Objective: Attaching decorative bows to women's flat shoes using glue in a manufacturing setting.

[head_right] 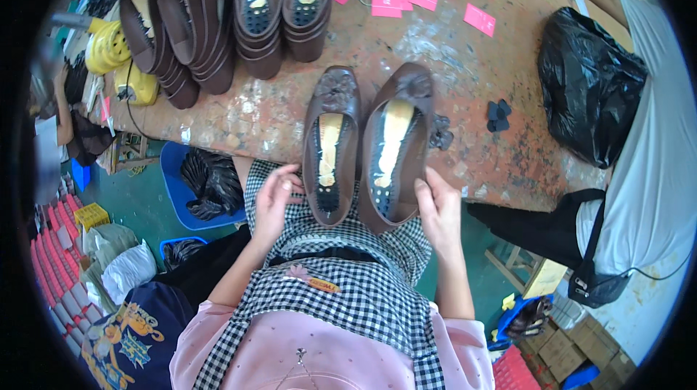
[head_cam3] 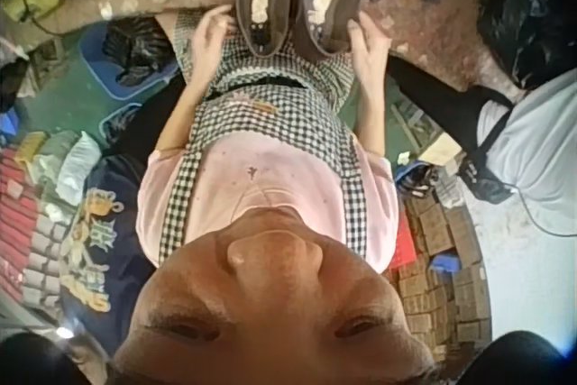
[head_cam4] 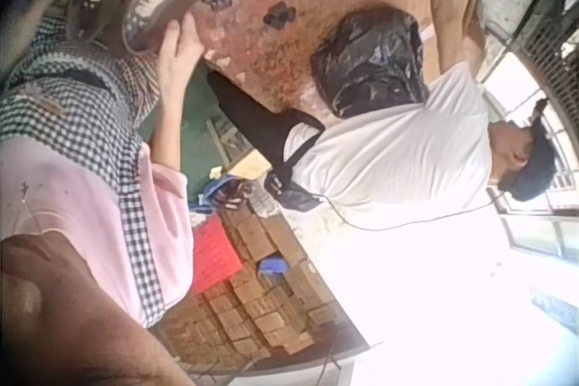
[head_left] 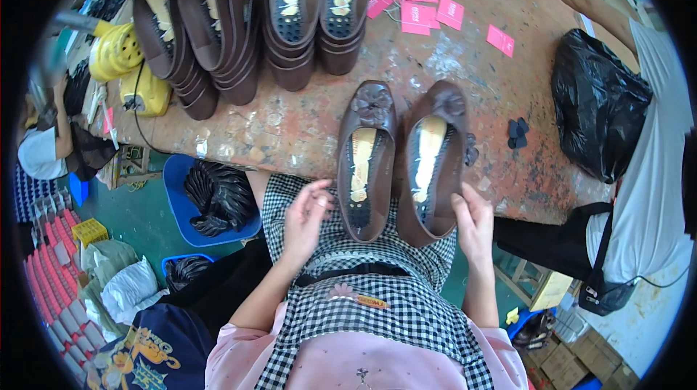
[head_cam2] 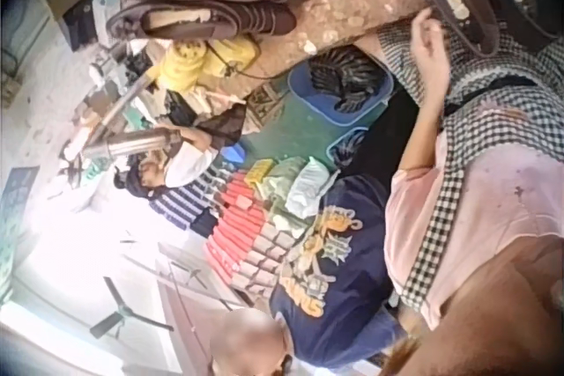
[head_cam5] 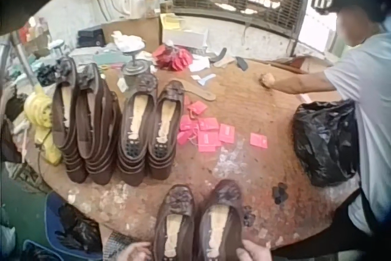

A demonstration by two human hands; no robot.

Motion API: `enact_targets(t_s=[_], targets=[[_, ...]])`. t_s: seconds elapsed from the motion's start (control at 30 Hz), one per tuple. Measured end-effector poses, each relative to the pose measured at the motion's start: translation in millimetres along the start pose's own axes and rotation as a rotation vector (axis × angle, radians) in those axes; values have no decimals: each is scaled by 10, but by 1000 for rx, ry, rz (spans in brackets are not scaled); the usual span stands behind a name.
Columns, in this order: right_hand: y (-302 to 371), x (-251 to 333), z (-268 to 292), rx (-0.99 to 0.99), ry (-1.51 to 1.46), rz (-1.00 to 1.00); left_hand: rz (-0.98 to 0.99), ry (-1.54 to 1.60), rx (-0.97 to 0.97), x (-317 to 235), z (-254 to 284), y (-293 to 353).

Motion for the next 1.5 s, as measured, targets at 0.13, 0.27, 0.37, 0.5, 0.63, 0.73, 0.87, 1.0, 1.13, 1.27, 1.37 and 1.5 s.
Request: enact_targets(t_s=[0.13,0.27,0.37,0.5,0.63,0.73,0.87,1.0,1.13,1.27,1.37,1.5], targets=[[24,314,-258,-82,121,183,58,74,77,84,-152,144],[181,196,-671,-6,421,437,47,59,128,158,-177,181],[272,217,-749,12,445,459,97,96,158,160,-197,220],[199,94,-716,159,236,184,25,47,225,117,-210,207],[-113,328,-524,105,-173,214,-332,12,243,-398,-125,15],[-667,1029,-635,5,-76,452,-408,16,4,-767,28,-216],[-1626,1641,-1075,-400,81,867,-575,1,-5,-1190,-111,-270],[-2001,1670,-1521,-361,389,835,-604,-57,58,-1190,-201,-169],[-2127,1734,-1515,-321,353,788,-488,-21,96,-1028,-336,-206],[-2191,1822,-1509,-382,286,703,-518,-93,140,-939,-538,-227],[-2247,1747,-1566,-492,320,829,-532,-132,201,-971,-760,-224],[-2009,1660,-1662,-422,426,849,-646,-217,185,-1029,-768,-287]])
Point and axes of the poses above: each hand's wrist, its own y-axis away from the middle knuckle, its own z-axis out of the back of the hand, x = y × z, the point moved 5 cm from there along -y, towards the middle knuckle, and after that the axes turned 15 degrees about -x, right-handed, at the moved point
